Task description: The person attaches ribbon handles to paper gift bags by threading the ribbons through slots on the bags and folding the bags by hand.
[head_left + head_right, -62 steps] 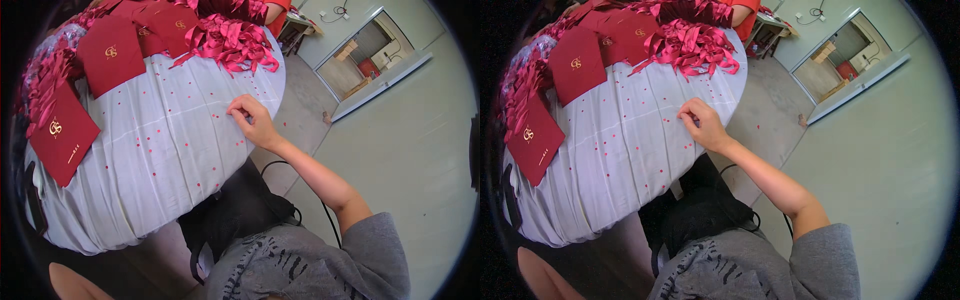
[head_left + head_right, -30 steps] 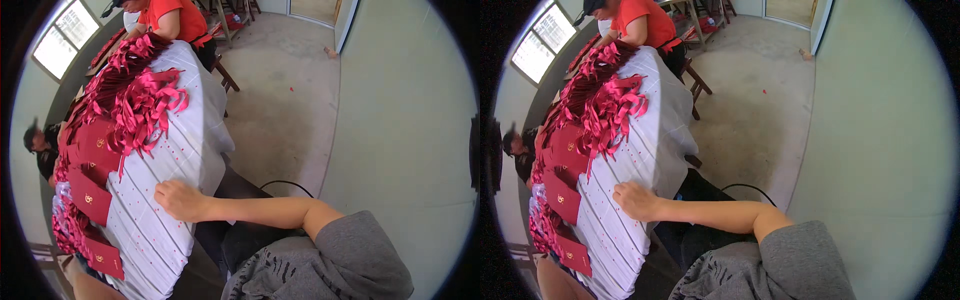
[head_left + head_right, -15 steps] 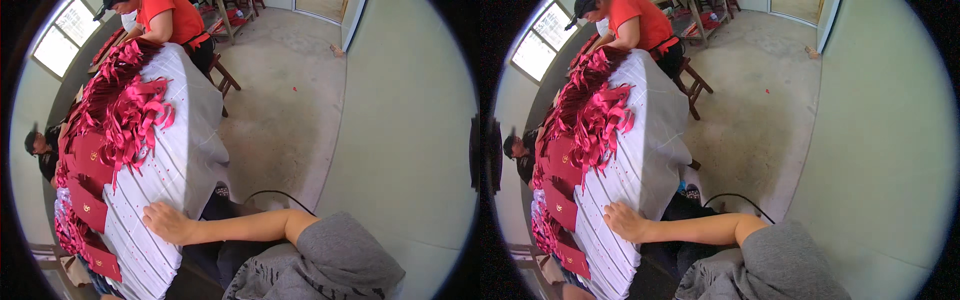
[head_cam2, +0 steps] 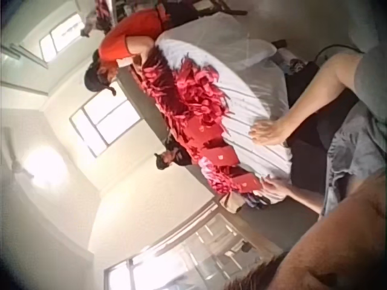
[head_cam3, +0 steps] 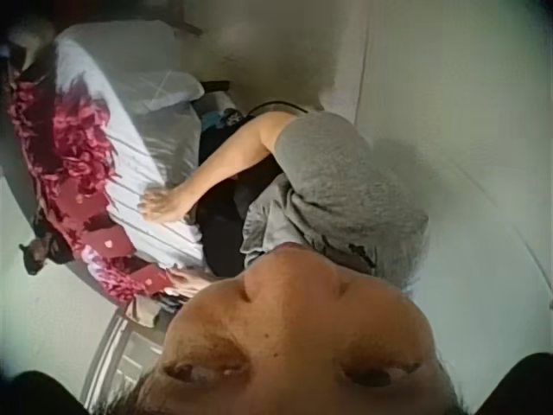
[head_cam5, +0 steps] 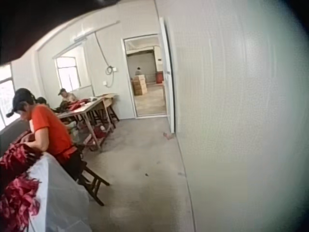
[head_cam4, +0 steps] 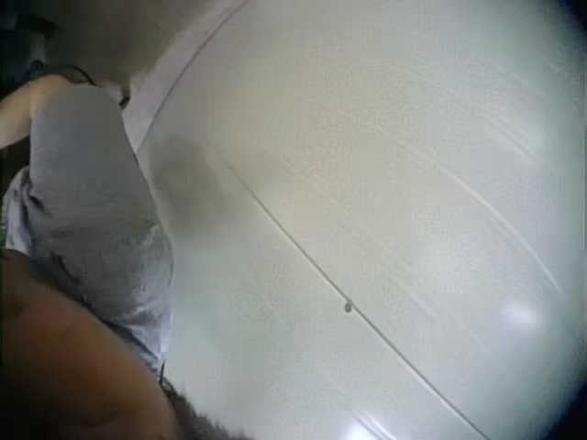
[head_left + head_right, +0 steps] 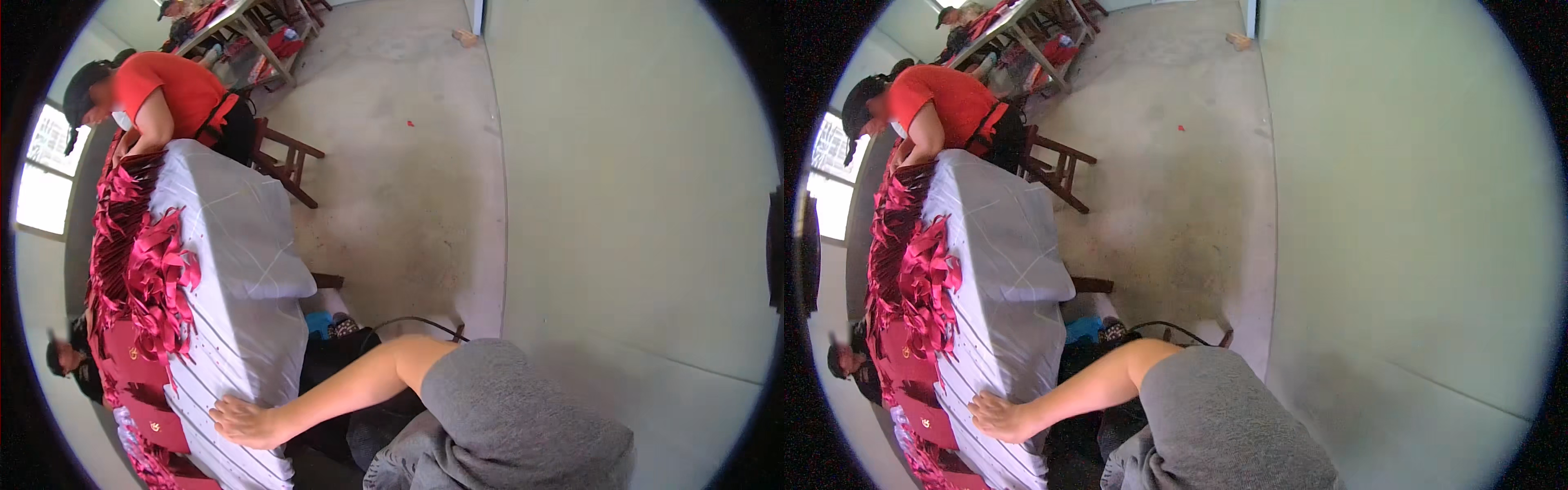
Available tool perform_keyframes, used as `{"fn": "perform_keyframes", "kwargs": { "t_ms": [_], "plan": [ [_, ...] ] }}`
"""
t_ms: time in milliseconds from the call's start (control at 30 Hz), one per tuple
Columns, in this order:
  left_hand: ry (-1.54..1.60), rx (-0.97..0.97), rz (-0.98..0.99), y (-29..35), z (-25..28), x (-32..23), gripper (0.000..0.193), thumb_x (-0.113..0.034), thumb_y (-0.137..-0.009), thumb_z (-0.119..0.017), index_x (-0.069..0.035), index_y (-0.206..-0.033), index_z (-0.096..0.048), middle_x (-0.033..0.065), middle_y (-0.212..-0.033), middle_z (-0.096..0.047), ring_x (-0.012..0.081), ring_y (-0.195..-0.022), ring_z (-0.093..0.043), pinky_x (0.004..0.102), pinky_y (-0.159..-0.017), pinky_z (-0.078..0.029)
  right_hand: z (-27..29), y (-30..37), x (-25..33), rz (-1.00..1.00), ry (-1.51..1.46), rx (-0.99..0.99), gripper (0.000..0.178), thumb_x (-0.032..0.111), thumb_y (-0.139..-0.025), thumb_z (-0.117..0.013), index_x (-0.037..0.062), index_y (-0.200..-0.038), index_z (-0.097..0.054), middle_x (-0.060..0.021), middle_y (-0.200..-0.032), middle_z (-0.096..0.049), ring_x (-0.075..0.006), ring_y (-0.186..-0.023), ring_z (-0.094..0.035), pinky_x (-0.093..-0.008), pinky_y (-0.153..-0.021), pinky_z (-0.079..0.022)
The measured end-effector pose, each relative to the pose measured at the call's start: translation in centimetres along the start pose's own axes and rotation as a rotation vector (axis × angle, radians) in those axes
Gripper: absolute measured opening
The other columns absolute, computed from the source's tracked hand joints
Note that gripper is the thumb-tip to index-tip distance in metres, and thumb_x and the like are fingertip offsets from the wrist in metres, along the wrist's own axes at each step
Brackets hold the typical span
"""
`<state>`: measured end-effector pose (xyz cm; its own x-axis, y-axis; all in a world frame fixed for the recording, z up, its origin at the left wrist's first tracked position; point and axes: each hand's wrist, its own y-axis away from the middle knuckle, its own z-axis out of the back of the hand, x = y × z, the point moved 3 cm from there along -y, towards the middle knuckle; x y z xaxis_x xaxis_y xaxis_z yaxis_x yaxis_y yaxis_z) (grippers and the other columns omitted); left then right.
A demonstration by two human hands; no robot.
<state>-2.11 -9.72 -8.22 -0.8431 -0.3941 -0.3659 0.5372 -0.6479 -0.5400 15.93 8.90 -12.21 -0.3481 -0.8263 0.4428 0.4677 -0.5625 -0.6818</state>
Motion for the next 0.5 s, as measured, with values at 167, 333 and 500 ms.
{"fn": "perform_keyframes", "kwargs": {
  "t_ms": [167, 333, 500],
  "plan": [
    [-0.012, -0.082, 0.185, 0.5, -0.3, -2.7, 0.036, -0.029, -0.096, -0.046, -0.002, -0.117, -0.059, 0.0151, -0.117, -0.058, 0.0278, -0.101, -0.057, 0.0370, -0.090, -0.043, -1.5, -2.0, -0.3, 0.077, -0.205, 0.229, 0.020, 0.018, -0.057, -0.061, -0.0001, -0.066, -0.063, -0.0183, -0.082, -0.059, -0.0286, -0.082, -0.056, -0.0396, -0.069, -0.043],
    [0.111, -0.159, 0.213, -0.4, 0.0, 2.3, 0.028, -0.017, -0.094, -0.053, -0.001, -0.117, -0.058, 0.0079, -0.104, -0.064, 0.0123, -0.063, -0.051, 0.0230, -0.054, -0.041, -0.6, -7.3, 0.2, 0.298, -0.380, 0.669, 0.019, 0.018, -0.061, -0.064, 0.0017, -0.071, -0.069, -0.0191, -0.075, -0.067, -0.0339, -0.076, -0.066, -0.0440, -0.066, -0.053],
    [0.123, -0.202, 0.181, 0.2, -0.9, 1.9, 0.032, -0.028, -0.096, -0.051, -0.002, -0.112, -0.061, 0.0024, -0.091, -0.063, 0.0047, -0.054, -0.039, 0.0207, -0.044, -0.029, 2.7, -10.2, 1.3, 0.390, -0.260, 0.640, 0.026, 0.015, -0.067, -0.062, 0.0002, -0.086, -0.069, -0.0177, -0.091, -0.067, -0.0293, -0.088, -0.065, -0.0427, -0.072, -0.052]
  ]
}}
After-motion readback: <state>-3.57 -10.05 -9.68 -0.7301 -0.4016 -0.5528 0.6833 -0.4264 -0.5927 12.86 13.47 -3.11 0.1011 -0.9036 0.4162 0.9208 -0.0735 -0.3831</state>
